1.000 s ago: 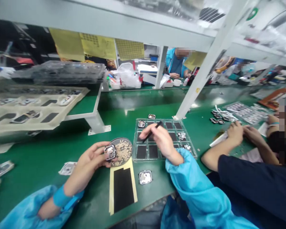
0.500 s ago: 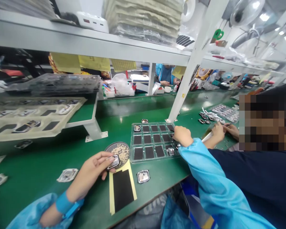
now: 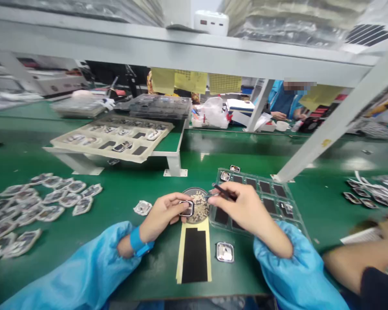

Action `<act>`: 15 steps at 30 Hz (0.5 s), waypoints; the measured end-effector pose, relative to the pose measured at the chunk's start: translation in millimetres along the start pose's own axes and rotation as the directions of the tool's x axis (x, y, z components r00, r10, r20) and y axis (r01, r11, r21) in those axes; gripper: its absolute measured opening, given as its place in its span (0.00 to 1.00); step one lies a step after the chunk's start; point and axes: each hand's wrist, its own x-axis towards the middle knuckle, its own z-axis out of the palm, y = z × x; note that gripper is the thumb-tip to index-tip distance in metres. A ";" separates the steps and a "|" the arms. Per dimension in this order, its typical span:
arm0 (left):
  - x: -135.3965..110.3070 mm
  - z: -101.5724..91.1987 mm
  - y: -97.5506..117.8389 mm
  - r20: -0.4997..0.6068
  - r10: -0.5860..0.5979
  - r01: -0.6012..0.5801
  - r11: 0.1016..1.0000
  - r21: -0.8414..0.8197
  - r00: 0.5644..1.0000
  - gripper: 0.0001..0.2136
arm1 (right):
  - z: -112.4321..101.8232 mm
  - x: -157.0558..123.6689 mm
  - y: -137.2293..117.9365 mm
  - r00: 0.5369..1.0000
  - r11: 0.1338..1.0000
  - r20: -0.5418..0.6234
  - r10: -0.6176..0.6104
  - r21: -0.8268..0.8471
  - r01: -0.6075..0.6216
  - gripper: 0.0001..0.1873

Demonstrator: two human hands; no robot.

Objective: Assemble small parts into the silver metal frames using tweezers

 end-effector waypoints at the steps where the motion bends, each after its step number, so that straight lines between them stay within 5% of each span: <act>1: 1.2 0.2 0.4 -0.026 0.009 -0.009 1.000 0.006 1.000 0.15 | 14.5 1.8 -1.6 0.999 0.997 0.030 -0.016 0.075 0.014 0.14; 5: 6.2 -3.6 -1.3 -0.088 0.055 -0.047 0.995 0.091 0.995 0.17 | 47.4 3.8 12.3 0.984 0.954 0.175 0.019 0.291 -0.070 0.14; 9: 4.9 -8.2 -3.5 -0.080 0.107 -0.089 0.977 0.196 0.991 0.18 | 53.5 -0.1 25.7 0.950 0.904 0.285 0.128 0.359 -0.230 0.16; 15: -5.4 -2.6 2.1 -0.015 0.149 -0.141 0.959 0.244 0.989 0.16 | 60.8 -0.4 21.6 0.937 0.893 0.305 0.171 0.355 -0.278 0.19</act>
